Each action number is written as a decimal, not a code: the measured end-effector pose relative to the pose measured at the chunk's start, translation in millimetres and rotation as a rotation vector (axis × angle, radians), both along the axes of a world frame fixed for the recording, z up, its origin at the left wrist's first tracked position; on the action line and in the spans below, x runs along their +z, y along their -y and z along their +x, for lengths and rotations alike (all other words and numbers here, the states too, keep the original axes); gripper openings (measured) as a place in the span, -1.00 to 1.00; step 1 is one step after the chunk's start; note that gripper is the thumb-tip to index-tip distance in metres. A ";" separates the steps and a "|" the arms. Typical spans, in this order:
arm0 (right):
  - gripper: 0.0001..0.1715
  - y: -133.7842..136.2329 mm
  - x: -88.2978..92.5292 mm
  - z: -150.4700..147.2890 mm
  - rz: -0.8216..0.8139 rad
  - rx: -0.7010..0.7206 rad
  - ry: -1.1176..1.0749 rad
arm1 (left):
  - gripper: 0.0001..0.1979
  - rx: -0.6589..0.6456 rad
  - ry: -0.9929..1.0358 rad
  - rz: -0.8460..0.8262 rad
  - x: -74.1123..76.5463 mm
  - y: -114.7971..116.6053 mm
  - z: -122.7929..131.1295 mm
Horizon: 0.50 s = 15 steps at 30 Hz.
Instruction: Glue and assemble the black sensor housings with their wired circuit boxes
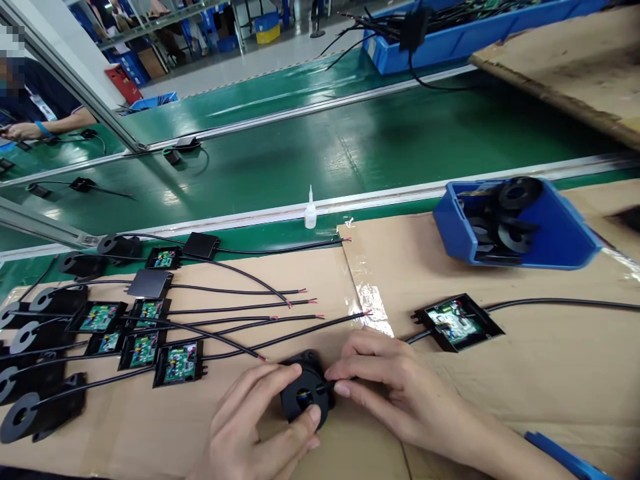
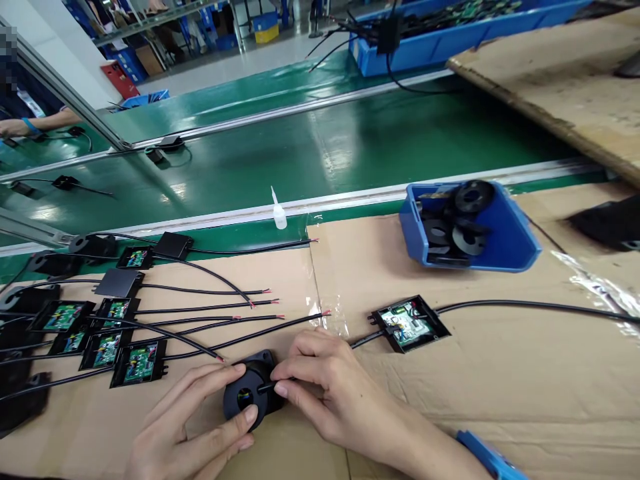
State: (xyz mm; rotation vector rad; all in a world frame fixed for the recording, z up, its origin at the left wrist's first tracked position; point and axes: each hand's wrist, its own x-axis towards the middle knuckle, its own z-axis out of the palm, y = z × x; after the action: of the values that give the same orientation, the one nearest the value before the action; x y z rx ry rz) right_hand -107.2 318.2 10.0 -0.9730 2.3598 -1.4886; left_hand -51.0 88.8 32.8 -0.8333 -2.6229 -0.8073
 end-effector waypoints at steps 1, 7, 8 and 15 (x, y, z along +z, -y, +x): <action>-0.82 -0.3 0.0 -0.1 -0.004 -0.001 -0.003 | -0.75 0.003 0.001 0.004 -0.9 0.0 0.4; -0.83 -0.8 1.4 0.3 -0.005 -0.011 -0.048 | -0.69 -0.058 0.071 -0.067 1.4 6.1 -4.2; -0.83 -0.5 1.9 0.5 0.000 -0.015 -0.053 | -0.69 -0.064 0.057 -0.081 2.6 6.4 -5.3; -0.82 0.5 3.6 3.1 0.000 -0.039 -0.095 | -0.75 -0.046 -0.021 -0.157 2.4 7.5 -6.0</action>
State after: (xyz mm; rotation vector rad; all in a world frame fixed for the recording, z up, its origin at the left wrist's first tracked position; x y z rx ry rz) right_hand -104.1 317.7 13.6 -1.0248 2.4577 -1.4875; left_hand -57.0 81.4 35.2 -0.9403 -2.6844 -0.6053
